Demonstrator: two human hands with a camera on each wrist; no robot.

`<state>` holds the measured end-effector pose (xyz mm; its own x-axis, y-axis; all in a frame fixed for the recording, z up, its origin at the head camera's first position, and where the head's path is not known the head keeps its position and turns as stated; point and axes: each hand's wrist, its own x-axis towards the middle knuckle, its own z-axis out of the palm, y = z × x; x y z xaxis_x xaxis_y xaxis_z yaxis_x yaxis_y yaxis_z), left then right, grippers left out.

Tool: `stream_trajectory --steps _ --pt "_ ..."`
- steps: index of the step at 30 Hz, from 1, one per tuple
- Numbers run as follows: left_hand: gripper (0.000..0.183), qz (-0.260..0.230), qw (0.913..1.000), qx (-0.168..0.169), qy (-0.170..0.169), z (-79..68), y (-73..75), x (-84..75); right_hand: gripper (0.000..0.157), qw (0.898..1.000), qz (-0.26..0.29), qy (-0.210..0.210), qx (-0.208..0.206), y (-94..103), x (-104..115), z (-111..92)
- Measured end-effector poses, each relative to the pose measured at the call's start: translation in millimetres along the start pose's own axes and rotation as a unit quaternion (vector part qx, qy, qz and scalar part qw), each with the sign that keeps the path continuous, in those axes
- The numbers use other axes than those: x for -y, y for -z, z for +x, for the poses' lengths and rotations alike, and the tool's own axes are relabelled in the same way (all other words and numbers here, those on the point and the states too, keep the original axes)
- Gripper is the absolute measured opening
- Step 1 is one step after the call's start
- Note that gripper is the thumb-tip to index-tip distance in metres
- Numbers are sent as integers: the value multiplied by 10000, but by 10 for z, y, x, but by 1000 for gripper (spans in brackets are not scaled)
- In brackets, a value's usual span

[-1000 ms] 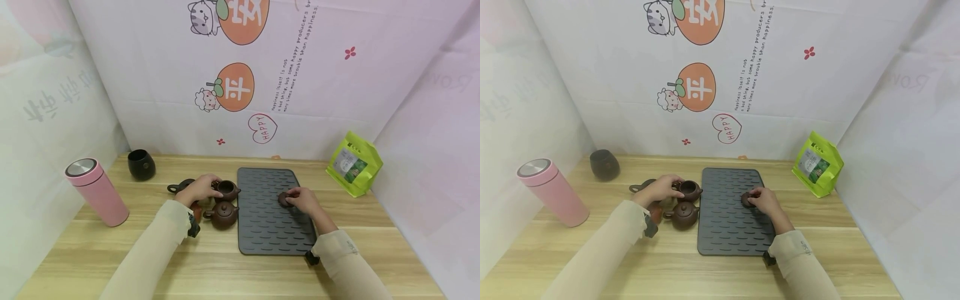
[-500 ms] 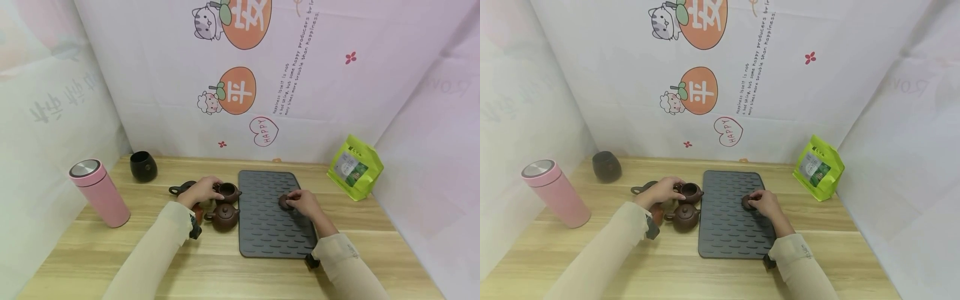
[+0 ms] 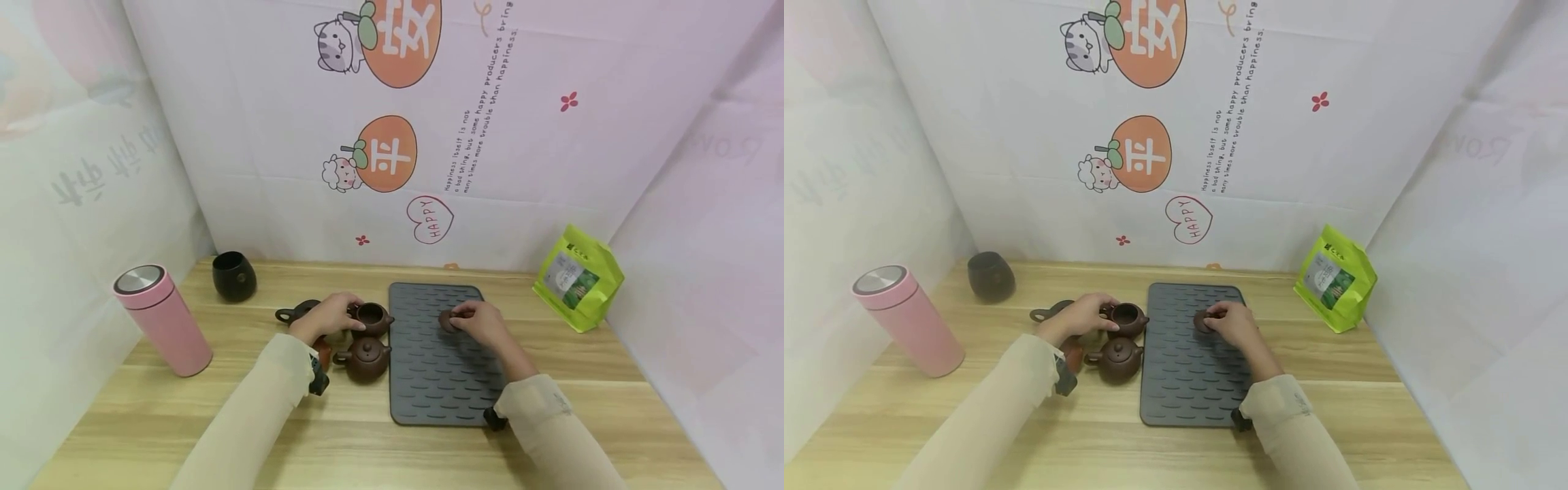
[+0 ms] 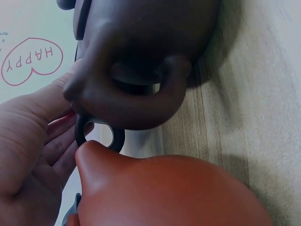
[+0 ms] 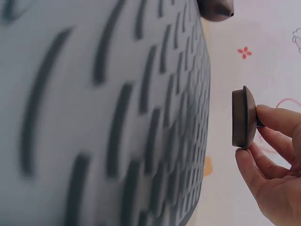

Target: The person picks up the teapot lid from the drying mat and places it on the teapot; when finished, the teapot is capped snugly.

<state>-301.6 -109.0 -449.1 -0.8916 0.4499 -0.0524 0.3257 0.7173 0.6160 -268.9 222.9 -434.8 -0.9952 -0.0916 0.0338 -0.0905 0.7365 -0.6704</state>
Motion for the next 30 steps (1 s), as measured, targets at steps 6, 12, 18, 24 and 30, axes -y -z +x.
stream_trajectory --steps 6,12,18,24,30 --pt "55 -28 10000 -19 13 -2 -6 10 19 9999 133 97 45 -88 230 33" --pt "54 -37 10000 -37 29 -10 -6 -1 19 9996 248 7 131 -169 425 88" --pt "55 -84 9999 -72 59 -22 2 -7 18 9996 276 53 101 -295 585 167" --pt "55 -67 9999 -109 -4 -3 -7 20 17 9989 444 142 96 -446 719 236" --pt "55 -114 9999 -77 -13 4 2 -2 18 9977 566 303 202 -565 843 274"
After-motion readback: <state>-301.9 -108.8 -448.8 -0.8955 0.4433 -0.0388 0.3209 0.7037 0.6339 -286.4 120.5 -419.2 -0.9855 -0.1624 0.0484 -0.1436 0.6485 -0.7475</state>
